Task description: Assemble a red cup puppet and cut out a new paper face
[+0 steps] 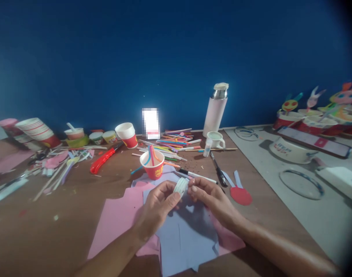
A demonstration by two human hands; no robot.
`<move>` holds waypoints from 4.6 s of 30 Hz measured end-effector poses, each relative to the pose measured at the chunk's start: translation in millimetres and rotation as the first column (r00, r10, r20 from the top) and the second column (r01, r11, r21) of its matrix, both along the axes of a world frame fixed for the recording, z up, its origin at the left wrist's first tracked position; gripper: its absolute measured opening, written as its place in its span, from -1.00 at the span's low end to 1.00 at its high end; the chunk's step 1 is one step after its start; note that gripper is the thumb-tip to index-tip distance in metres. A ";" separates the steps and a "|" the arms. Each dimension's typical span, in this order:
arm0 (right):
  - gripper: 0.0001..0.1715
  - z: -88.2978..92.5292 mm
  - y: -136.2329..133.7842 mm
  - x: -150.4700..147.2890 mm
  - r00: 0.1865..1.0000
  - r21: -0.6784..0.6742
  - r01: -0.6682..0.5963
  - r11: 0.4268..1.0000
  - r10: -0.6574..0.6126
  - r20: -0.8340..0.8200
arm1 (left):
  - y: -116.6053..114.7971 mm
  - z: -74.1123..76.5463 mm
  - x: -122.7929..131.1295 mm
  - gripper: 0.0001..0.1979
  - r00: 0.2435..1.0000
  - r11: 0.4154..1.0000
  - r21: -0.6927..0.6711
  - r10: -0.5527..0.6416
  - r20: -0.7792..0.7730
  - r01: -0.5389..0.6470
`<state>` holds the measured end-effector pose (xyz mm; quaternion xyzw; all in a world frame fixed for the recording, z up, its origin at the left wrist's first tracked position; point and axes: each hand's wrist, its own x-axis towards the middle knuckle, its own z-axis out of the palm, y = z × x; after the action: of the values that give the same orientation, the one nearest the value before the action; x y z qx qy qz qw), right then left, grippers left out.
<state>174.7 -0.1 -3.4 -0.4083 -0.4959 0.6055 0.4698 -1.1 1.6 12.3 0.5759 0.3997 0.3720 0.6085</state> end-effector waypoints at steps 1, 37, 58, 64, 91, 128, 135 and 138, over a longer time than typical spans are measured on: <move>-0.74 1.2 -0.2 -0.5 1.000 -0.027 -0.010 1.000 0.009 -0.029 | -0.1 0.3 0.6 -0.79 1.000 1.000 -0.015 -0.012 0.027 0.012; -0.52 -6.0 -11.1 -8.1 0.943 0.482 -0.096 0.871 -0.075 0.324 | -7.0 -13.8 7.4 -0.88 1.000 0.999 -0.045 0.008 -0.018 -0.008; -0.68 -4.1 -10.9 -6.0 0.954 0.409 -0.085 0.909 -0.044 0.295 | -6.1 -16.3 4.6 -0.95 0.995 0.991 -0.125 -0.037 0.098 0.049; -0.57 -2.6 -11.3 -6.5 0.952 0.424 -0.100 0.900 -0.036 0.303 | -5.4 -17.8 4.6 -0.93 0.997 0.993 -0.112 -0.036 0.071 0.044; -0.75 1.3 -4.1 11.9 0.842 0.635 -0.065 0.770 -0.300 0.449 | -8.5 -0.5 6.6 -0.87 0.984 0.971 0.224 0.112 -0.135 -0.080; -0.81 9.6 2.2 13.5 0.774 0.515 -0.050 0.856 -0.293 0.561 | -6.8 -11.3 12.0 -0.80 0.986 0.987 0.131 0.113 -0.125 -0.097; -0.87 2.1 0.4 10.4 0.797 0.564 -0.009 0.826 -0.334 0.503 | -7.4 -10.4 12.2 -0.81 0.979 0.979 0.172 0.137 -0.150 -0.111; -0.91 0.3 -1.1 8.7 0.758 0.637 -0.034 0.770 -0.395 0.519 | -7.5 -11.3 13.6 -0.83 0.976 0.969 0.217 0.152 -0.158 -0.116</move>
<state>183.4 -1.2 -3.1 -0.4597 -0.7464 0.1888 0.4426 12.5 -5.8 1.0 0.6377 0.4485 0.4005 0.4814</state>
